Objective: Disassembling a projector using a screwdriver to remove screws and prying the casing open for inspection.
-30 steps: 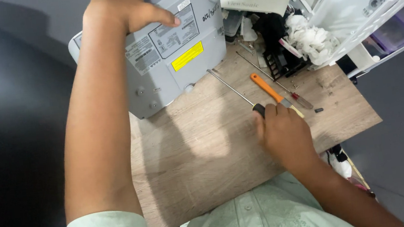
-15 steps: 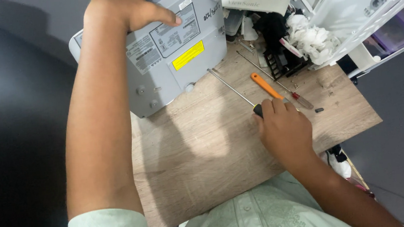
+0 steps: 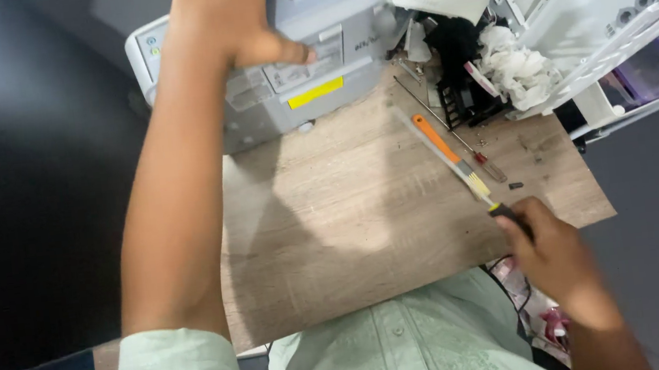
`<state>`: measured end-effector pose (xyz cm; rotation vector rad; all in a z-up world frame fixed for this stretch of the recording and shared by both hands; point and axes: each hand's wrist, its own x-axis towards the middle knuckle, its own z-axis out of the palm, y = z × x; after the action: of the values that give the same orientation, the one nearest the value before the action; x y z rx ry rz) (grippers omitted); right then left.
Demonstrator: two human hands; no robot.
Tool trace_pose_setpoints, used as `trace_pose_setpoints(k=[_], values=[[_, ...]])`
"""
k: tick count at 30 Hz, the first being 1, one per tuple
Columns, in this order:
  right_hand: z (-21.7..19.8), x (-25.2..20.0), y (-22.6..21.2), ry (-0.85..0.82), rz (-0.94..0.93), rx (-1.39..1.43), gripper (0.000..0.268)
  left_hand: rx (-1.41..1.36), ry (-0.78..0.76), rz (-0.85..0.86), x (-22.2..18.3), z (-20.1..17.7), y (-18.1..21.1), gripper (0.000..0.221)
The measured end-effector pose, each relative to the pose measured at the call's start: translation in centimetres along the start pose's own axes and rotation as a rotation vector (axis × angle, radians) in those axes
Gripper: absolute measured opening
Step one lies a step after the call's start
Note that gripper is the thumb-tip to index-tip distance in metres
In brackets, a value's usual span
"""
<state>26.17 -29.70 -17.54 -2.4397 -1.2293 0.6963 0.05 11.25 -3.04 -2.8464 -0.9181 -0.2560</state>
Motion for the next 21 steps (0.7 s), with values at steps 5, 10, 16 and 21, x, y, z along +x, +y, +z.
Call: trace_pose_setpoints(k=[5,10,16,21], values=[[-0.4,0.6,1.0,-0.106,0.099,0.747,0.032,0.168,0.235,0.023,-5.0,-2.8,4.6,0.103],[2.4,2.8,-3.2,0.042,0.087,0.785,0.017,0.133,0.302,0.035,-10.9,-1.4,8.5,0.096],[2.8,5.0,-7.8,0.18,-0.142,0.705,0.023,0.157,0.539,0.113,-17.4,3.4,12.2,0.074],[1.3,6.9,-10.1,0.152,-0.373,0.891,0.036,0.102,0.737,0.163,-20.0,6.8,14.8,0.043]])
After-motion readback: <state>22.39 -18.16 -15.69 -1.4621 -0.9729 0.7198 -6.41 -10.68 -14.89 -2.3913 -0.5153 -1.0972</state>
